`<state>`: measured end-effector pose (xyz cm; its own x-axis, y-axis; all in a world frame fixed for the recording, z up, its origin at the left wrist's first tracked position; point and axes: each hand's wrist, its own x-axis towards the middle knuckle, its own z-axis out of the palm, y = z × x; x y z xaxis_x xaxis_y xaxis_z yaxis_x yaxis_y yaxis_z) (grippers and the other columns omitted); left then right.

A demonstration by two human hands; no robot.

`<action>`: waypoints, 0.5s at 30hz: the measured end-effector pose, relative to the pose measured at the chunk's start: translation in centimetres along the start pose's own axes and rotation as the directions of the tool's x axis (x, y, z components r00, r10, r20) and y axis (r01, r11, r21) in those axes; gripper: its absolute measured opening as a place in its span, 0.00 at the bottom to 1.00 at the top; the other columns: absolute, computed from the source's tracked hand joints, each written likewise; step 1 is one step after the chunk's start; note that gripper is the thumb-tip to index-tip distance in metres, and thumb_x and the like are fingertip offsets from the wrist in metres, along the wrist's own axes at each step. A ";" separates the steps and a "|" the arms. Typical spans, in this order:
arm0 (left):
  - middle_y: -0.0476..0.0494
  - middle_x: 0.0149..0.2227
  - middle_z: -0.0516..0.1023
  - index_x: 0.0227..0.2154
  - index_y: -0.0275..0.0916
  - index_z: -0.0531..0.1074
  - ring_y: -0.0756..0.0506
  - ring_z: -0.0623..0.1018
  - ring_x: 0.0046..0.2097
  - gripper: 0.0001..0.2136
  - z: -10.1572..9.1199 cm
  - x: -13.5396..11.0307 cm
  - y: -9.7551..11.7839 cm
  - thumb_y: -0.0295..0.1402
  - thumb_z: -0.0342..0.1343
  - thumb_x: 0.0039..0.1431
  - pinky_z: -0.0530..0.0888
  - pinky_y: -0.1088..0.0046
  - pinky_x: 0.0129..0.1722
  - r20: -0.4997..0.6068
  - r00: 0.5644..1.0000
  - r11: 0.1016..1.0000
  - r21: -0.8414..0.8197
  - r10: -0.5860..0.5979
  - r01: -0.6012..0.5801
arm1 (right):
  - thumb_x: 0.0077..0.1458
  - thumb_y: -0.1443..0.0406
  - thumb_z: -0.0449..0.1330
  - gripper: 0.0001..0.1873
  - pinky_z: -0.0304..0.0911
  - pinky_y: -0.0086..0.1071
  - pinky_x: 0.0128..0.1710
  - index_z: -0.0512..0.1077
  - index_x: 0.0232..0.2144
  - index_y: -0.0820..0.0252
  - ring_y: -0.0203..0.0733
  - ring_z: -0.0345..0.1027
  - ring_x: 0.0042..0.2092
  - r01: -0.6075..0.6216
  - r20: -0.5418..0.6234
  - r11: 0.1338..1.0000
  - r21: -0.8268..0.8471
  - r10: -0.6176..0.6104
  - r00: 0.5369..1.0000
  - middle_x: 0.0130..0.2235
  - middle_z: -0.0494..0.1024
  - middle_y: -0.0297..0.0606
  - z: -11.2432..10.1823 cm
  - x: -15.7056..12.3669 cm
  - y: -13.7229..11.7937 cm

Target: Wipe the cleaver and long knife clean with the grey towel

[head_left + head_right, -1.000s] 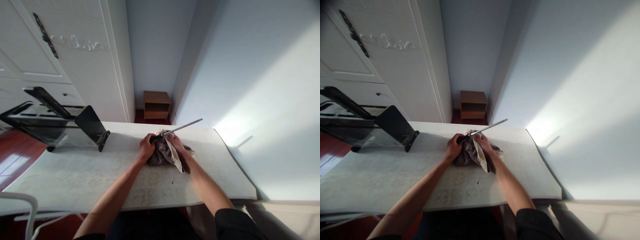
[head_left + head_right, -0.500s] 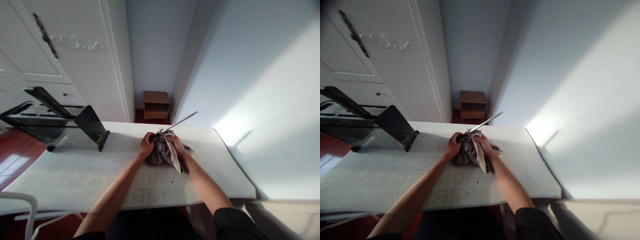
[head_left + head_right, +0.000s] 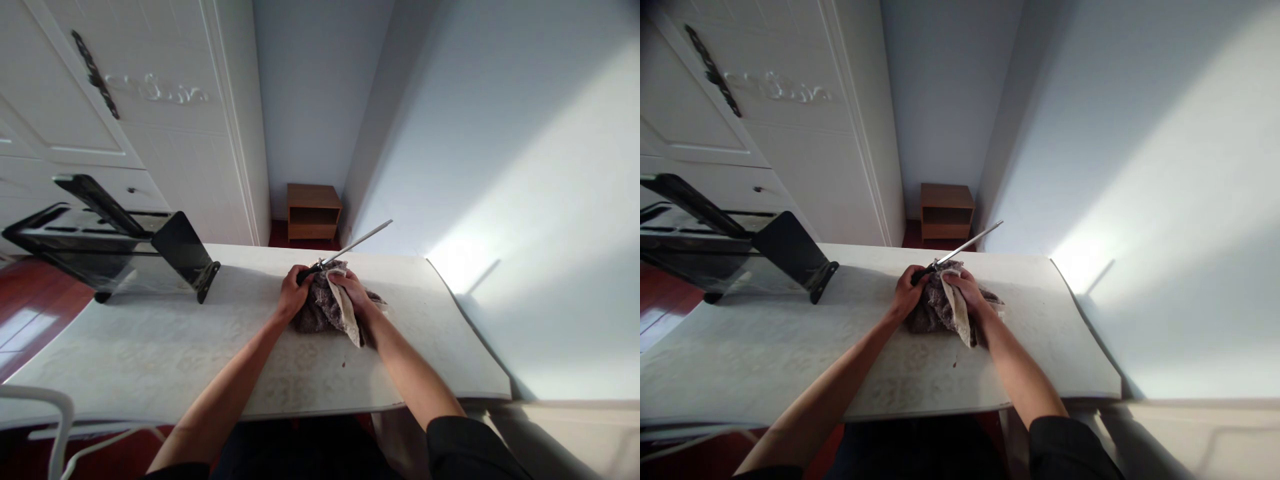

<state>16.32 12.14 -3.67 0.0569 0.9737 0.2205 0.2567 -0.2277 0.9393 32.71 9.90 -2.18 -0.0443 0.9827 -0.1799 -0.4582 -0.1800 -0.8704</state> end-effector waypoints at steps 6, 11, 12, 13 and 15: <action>0.47 0.37 0.75 0.37 0.40 0.68 0.46 0.74 0.41 0.08 0.0 -0.6 1.1 0.36 0.53 0.56 0.69 0.69 0.45 -0.059 0.998 0.999 -0.035 -0.020 0.018 | 0.41 0.54 0.67 0.16 0.67 0.39 0.43 0.75 0.33 0.55 0.45 0.74 0.37 -0.002 -0.231 0.998 -0.059 -0.012 0.973 0.30 0.80 0.32 0.2 0.0 -0.6; 0.48 0.35 0.74 0.38 0.40 0.68 0.47 0.73 0.38 0.09 0.0 -1.3 1.9 0.38 0.52 0.58 0.70 0.71 0.42 -0.123 0.992 0.998 -0.062 0.000 -0.007 | 0.47 0.52 0.62 0.15 0.66 0.39 0.43 0.74 0.28 0.58 0.48 0.72 0.39 -0.050 -0.389 0.994 -0.095 0.009 0.921 0.27 0.78 0.36 -0.5 0.4 -0.7; 0.48 0.34 0.73 0.38 0.40 0.68 0.48 0.73 0.37 0.09 0.0 -1.5 2.0 0.39 0.52 0.59 0.70 0.72 0.40 -0.120 0.993 0.998 -0.069 0.006 -0.015 | 0.47 0.51 0.61 0.16 0.66 0.39 0.43 0.73 0.26 0.58 0.49 0.72 0.38 -0.048 -0.407 0.995 -0.090 0.007 0.913 0.26 0.77 0.37 -0.5 0.5 -0.7; 0.49 0.32 0.73 0.38 0.39 0.68 0.48 0.72 0.35 0.10 0.0 -1.6 2.0 0.40 0.51 0.59 0.70 0.73 0.38 -0.103 0.995 0.997 -0.081 0.009 -0.018 | 0.48 0.50 0.61 0.18 0.66 0.39 0.42 0.73 0.25 0.59 0.50 0.71 0.38 -0.042 -0.408 0.996 -0.079 0.006 0.913 0.24 0.77 0.38 -0.5 0.5 -0.7; 0.50 0.28 0.71 0.39 0.39 0.68 0.50 0.71 0.30 0.12 0.2 -2.0 2.1 0.42 0.49 0.61 0.69 0.75 0.33 -0.043 0.999 0.993 -0.114 0.004 -0.008 | 0.48 0.46 0.58 0.22 0.67 0.40 0.41 0.73 0.25 0.58 0.53 0.71 0.39 -0.029 -0.354 0.999 -0.042 0.012 0.935 0.24 0.76 0.40 -0.3 0.6 -0.7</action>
<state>16.98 9.68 -2.23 0.0167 0.9719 0.2349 0.1449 -0.2348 0.9612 33.28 10.57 -1.77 0.2672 0.9013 -0.3410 -0.4194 -0.2098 -0.8832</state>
